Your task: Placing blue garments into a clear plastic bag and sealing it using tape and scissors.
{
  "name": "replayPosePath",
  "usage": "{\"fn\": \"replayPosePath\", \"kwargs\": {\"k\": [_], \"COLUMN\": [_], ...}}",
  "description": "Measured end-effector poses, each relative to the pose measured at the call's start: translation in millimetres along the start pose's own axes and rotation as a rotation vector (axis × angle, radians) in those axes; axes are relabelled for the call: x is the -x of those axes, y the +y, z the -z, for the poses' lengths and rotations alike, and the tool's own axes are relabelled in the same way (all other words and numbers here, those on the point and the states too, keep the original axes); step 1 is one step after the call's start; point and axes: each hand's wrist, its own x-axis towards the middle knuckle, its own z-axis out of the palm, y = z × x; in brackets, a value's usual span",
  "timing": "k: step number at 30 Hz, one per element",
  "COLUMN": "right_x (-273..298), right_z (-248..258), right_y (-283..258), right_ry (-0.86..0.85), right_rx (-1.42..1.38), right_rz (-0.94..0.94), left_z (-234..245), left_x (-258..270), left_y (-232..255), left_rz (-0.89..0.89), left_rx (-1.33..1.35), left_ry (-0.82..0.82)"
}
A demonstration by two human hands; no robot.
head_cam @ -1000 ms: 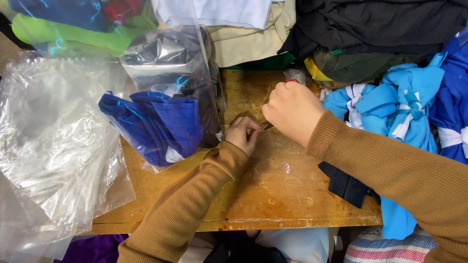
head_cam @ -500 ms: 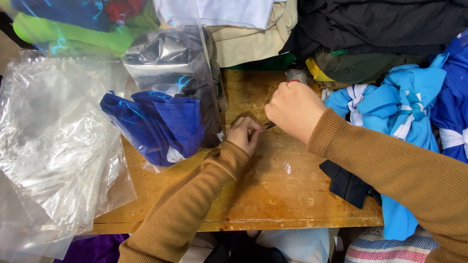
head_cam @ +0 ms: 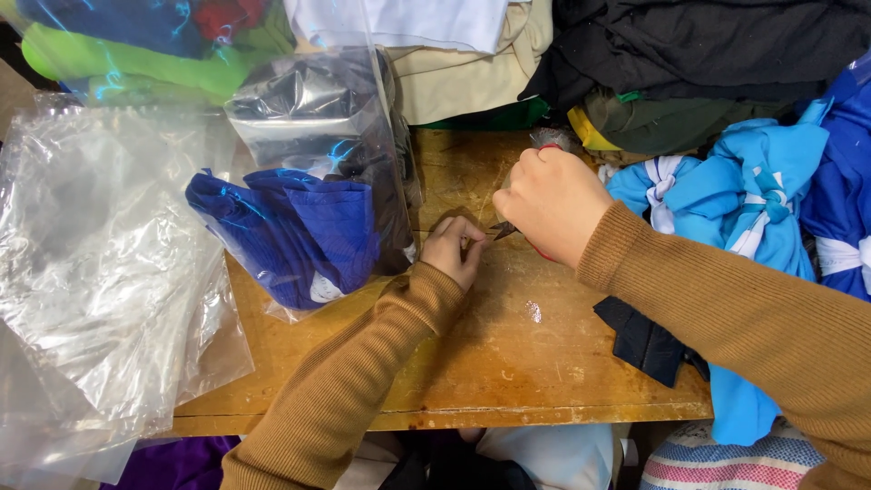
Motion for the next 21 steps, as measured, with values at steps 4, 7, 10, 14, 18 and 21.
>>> {"fn": "replayPosePath", "kwargs": {"k": [4,7,10,14,18,21], "right_x": [7,8,6,6,8,5], "right_z": [9,12,8,4,4,1], "right_y": [5,8,7,12,11,4], "right_ry": [-0.077,-0.106,-0.138,-0.209,-0.224,-0.168], "right_rx": [0.003,0.016,-0.001,0.008,0.005,-0.004], "right_rz": [0.003,-0.007,-0.022,-0.033,-0.026,-0.023], "left_z": [2,1,2,7,6,2], "left_x": [-1,-1,0,2,2,1], "left_y": [2,1,3,7,7,1], "left_rz": [0.012,0.018,0.021,0.033,0.023,0.007], "left_rx": [0.017,0.008,0.005,0.022,0.026,0.015], "left_ry": [-0.006,0.000,-0.007,-0.021,-0.014,-0.007]}}
